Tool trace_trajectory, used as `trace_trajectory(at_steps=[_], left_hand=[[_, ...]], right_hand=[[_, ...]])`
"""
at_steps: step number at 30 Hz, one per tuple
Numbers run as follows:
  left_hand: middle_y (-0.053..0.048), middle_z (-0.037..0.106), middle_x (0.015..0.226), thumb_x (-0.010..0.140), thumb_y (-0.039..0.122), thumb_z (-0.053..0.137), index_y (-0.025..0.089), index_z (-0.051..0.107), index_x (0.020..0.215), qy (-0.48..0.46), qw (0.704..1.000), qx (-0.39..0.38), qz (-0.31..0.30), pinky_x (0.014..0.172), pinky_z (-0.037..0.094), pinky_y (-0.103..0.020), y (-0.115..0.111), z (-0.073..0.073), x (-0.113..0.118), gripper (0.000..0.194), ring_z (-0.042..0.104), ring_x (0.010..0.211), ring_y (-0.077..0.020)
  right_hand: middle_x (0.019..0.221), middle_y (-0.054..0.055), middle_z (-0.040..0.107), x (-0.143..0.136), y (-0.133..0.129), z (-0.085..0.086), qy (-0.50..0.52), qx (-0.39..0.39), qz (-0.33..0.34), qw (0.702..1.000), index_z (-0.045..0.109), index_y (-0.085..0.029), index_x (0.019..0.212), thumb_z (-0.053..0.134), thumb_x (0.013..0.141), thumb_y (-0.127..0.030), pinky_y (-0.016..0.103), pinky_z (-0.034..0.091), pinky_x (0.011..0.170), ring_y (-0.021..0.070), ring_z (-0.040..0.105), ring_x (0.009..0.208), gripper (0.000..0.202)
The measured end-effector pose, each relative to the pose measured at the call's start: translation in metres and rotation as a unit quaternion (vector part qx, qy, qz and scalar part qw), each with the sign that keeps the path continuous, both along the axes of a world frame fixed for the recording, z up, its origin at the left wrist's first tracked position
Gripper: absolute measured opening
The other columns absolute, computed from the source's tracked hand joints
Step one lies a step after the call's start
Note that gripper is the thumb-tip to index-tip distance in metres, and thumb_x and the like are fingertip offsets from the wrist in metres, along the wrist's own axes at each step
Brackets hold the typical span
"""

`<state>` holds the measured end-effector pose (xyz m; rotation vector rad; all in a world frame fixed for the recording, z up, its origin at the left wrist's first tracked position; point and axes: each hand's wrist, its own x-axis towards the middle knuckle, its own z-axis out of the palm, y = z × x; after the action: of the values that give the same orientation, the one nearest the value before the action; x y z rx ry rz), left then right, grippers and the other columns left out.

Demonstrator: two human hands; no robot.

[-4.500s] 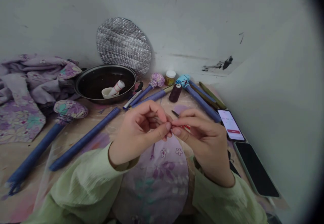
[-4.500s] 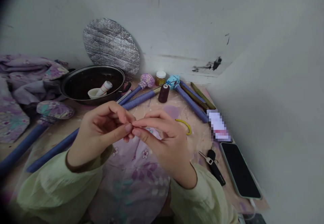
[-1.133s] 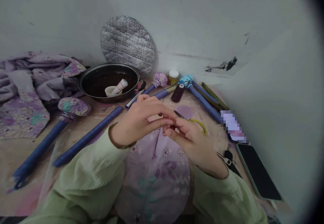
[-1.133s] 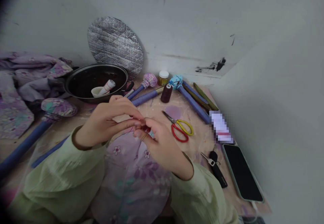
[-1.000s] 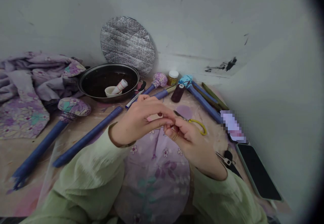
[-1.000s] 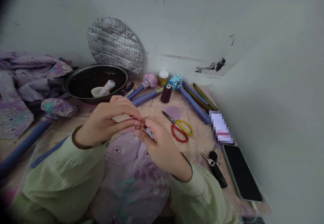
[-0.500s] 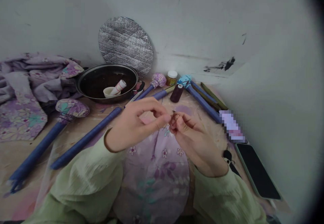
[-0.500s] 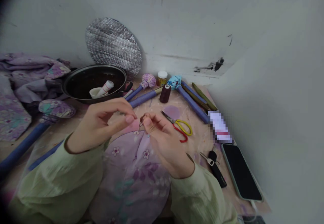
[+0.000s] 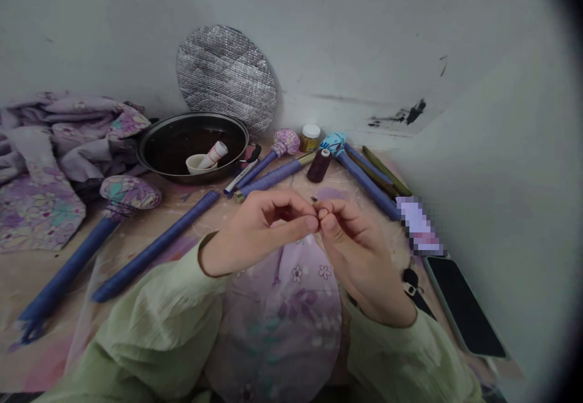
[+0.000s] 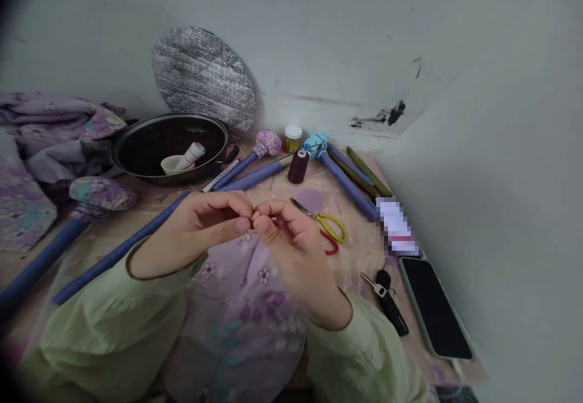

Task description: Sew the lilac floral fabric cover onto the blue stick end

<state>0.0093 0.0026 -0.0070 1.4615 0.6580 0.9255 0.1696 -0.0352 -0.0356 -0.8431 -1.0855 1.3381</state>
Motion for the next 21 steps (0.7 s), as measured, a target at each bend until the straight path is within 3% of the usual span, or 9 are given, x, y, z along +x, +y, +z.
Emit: trace_trajectory(at_steps=[3, 7, 21], left_hand=[[-0.001, 0.063, 0.072, 0.078, 0.019, 0.071, 0.013, 0.068, 0.074, -0.031, 0.999, -0.035, -0.020, 0.061, 0.047, -0.020, 0.000, 0.001, -0.001, 0.008, 0.054, 0.066, -0.0092], [-0.001, 0.064, 0.074, 0.077, 0.014, 0.071, 0.014, 0.069, 0.075, -0.045, 0.998, -0.019, -0.029, 0.061, 0.048, -0.021, 0.001, 0.002, -0.002, 0.003, 0.056, 0.067, -0.0098], [-0.002, 0.065, 0.074, 0.079, 0.017, 0.071, 0.015, 0.067, 0.077, -0.005, 0.998, 0.057, -0.002, 0.058, 0.050, -0.022, 0.002, 0.000, -0.001, 0.004, 0.056, 0.064, -0.0104]], right_hand=[[0.085, -0.003, 0.064, 0.000, -0.003, 0.005, -0.029, 0.036, -0.010, 0.999, 0.069, -0.028, 0.087, 0.070, 0.087, -0.035, 0.023, 0.050, 0.073, 0.0110, 0.060, 0.080, 0.007], [0.081, -0.002, 0.063, -0.002, -0.006, 0.014, -0.080, 0.074, -0.039, 0.993, 0.068, -0.026, 0.084, 0.068, 0.089, -0.032, 0.023, 0.050, 0.070, 0.0113, 0.059, 0.076, 0.008], [0.083, -0.003, 0.065, 0.000, -0.006, 0.014, -0.081, 0.068, -0.040, 0.994, 0.069, -0.027, 0.085, 0.068, 0.088, -0.032, 0.024, 0.051, 0.075, 0.0118, 0.061, 0.081, 0.006]])
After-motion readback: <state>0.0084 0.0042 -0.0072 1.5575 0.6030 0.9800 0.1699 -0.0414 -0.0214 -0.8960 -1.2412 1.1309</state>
